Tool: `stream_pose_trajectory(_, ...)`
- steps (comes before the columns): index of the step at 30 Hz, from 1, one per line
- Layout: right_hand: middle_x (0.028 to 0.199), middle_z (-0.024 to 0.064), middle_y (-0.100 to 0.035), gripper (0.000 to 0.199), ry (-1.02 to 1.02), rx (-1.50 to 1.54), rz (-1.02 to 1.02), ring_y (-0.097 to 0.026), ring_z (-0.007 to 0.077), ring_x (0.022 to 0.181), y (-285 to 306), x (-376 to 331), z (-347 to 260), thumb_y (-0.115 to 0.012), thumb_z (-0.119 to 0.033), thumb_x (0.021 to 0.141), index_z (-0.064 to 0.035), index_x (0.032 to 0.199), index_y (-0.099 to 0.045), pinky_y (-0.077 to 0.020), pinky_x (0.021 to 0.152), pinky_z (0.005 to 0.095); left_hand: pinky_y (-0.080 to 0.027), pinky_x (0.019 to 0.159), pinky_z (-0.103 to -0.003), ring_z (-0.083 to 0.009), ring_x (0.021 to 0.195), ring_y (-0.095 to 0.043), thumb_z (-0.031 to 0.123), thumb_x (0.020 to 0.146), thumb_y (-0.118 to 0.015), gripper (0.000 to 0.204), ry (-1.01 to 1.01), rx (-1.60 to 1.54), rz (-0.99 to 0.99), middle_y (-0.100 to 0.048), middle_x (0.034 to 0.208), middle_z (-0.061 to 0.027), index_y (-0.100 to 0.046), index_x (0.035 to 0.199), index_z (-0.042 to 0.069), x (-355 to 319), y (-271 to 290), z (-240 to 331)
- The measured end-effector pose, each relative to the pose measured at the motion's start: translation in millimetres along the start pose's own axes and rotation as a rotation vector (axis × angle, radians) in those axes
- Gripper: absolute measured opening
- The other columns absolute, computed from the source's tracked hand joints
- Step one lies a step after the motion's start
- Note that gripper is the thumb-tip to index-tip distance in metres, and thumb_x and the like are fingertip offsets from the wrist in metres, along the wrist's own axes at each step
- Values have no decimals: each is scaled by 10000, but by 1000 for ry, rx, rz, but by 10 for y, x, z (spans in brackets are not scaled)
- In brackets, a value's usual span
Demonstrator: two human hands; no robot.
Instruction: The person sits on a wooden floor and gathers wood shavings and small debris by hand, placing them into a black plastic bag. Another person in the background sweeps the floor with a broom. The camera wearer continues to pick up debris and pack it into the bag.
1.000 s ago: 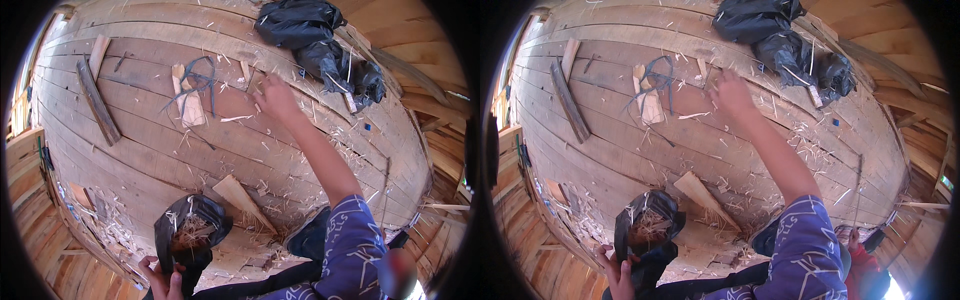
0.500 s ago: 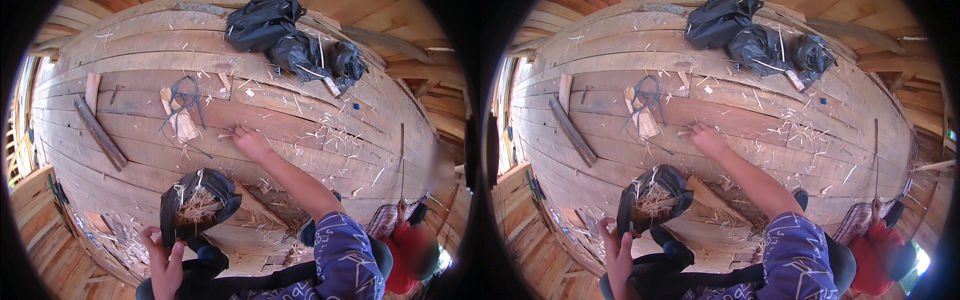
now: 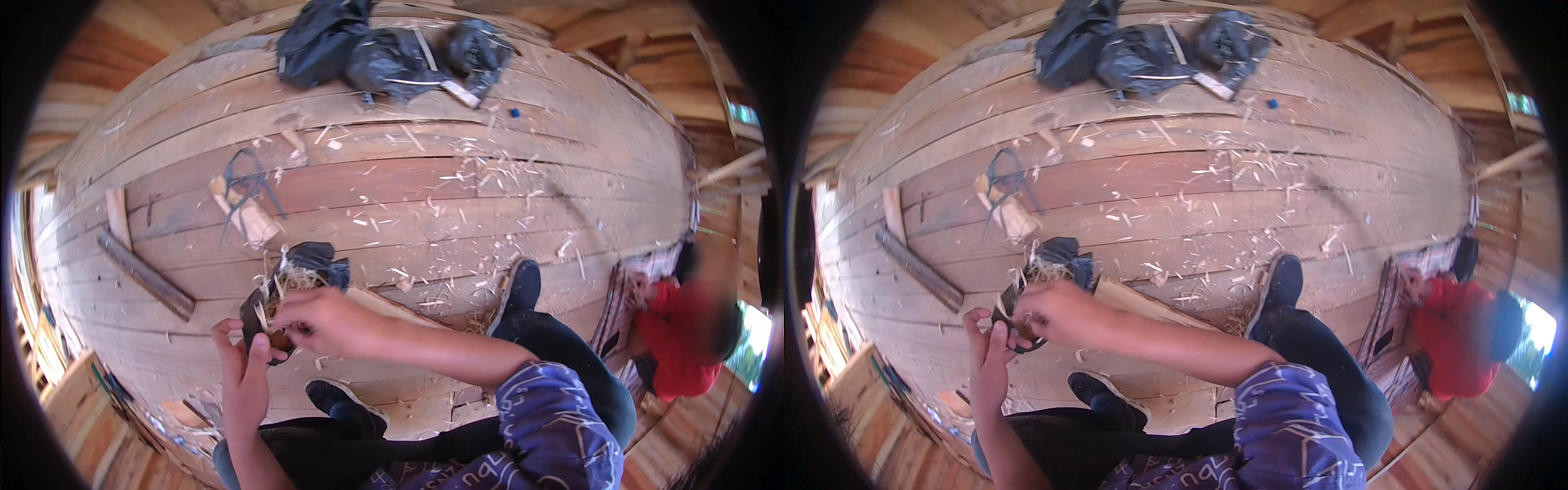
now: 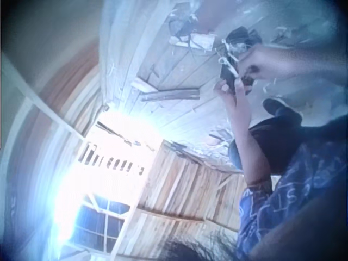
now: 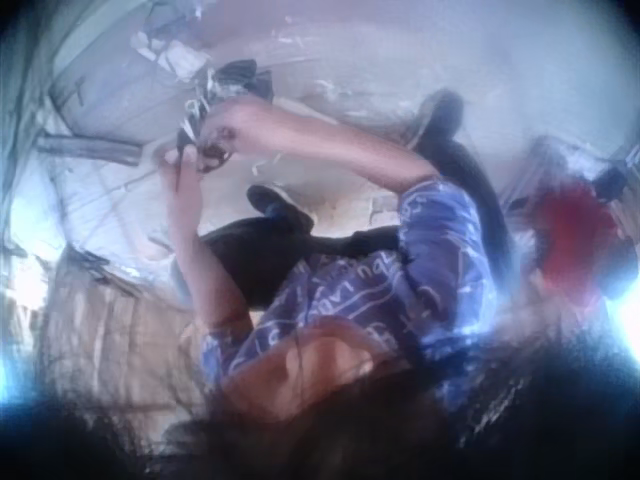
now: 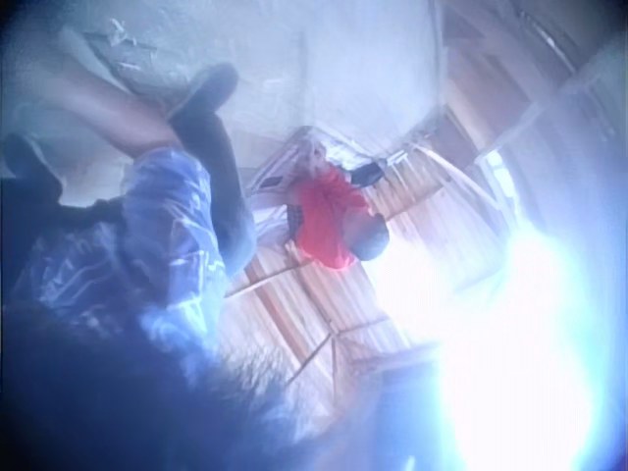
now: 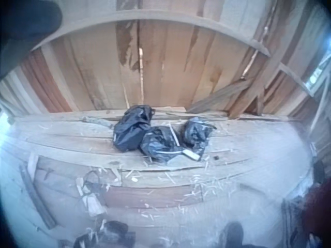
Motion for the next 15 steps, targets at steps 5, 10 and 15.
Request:
stream_pose_trajectory(5,841,94,-657,121,-174,-44,557,-637,171,691,745,-304,370,-592,-22,769,-8,880,-636,-506,619,272,-442,688,-259,-145,729,-581,292,976,-468,322,82,-38,83,-510,786,-39,-310,1197,119,26,179,-9)
stream_pose_trajectory(10,1173,232,-536,544,-381,-854,940,-564,360,1010,2748,-1281,1519,-701,-260,745,-13,1200,-532,-466,841,422,-468,711,-273,-144,766,-566,337,970,-469,332,78,14,61,-450,856,-42,-345,1195,127,33,237,-66)
stream_pose_trajectory(15,1430,267,-295,818,-849,-1129,1049,-281,395,1328,3452,-2013,1893,-619,-552,767,-49,1369,-385,-235,1081,488,-382,648,-233,-129,688,-567,283,976,-468,326,57,100,90,-523,761,-34,-303,1206,120,-1,206,-53)
Point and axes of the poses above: each hand's wrist, its own x-axis towards the middle knuckle, its own y-axis out of the back of the hand, z = x × y, the point moved 7 cm from there along x, towards the middle knuckle
